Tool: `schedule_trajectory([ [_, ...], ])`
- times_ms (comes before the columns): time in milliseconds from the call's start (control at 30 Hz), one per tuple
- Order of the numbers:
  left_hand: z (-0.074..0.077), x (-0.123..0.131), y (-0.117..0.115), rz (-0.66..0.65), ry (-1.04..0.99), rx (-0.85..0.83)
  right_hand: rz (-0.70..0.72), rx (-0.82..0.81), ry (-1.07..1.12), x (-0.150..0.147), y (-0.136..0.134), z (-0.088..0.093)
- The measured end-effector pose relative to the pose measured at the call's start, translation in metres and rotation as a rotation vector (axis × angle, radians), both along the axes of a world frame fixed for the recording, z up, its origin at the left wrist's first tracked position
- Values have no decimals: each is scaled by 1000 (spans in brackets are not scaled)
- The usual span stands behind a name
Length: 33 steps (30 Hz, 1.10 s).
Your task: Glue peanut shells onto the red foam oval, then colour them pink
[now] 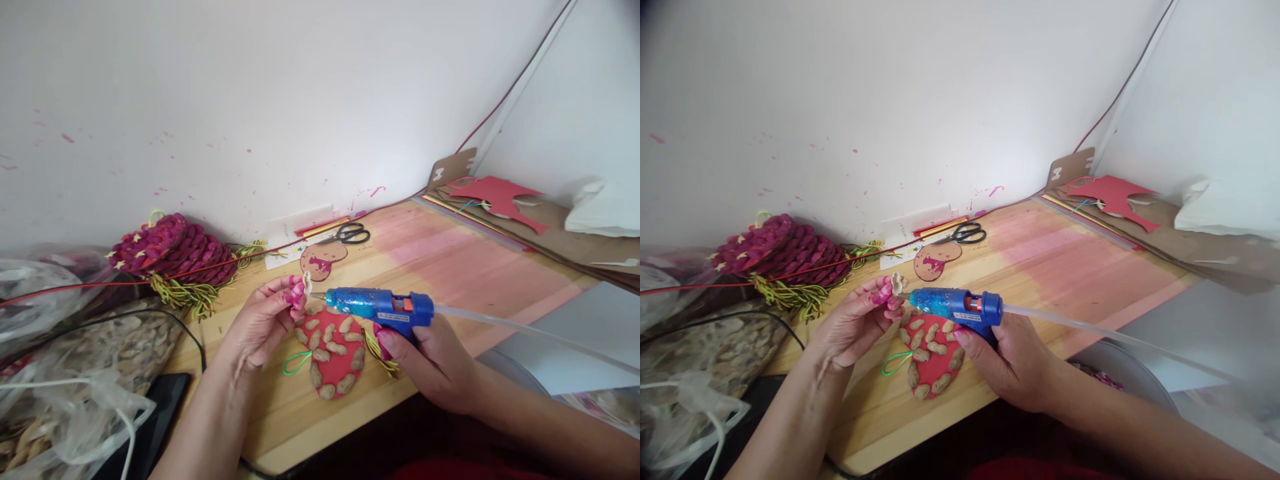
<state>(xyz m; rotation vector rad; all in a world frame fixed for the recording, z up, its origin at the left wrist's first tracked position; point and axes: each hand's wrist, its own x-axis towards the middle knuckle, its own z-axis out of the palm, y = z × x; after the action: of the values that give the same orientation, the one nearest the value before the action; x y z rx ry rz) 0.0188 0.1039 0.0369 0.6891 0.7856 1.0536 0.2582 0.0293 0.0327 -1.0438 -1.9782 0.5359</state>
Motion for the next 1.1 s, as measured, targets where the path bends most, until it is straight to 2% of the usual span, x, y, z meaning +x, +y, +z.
schedule_trajectory([
  [367,0,0,-1,-10,11,-14,4,20,2,4,0,-4],
  [767,-2,-1,2,-5,50,7,-62,8,-25,3,5,-9],
  [833,-3,-2,1,19,129,56,-69,-102,35,5,7,-12],
  [900,-5,-1,0,42,254,152,-96,-285,154,7,9,-14],
  [1000,-7,2,-2,28,516,321,-147,-565,389,9,13,-20],
  [1100,-9,7,-5,16,781,498,-145,-748,622,9,17,-25],
])
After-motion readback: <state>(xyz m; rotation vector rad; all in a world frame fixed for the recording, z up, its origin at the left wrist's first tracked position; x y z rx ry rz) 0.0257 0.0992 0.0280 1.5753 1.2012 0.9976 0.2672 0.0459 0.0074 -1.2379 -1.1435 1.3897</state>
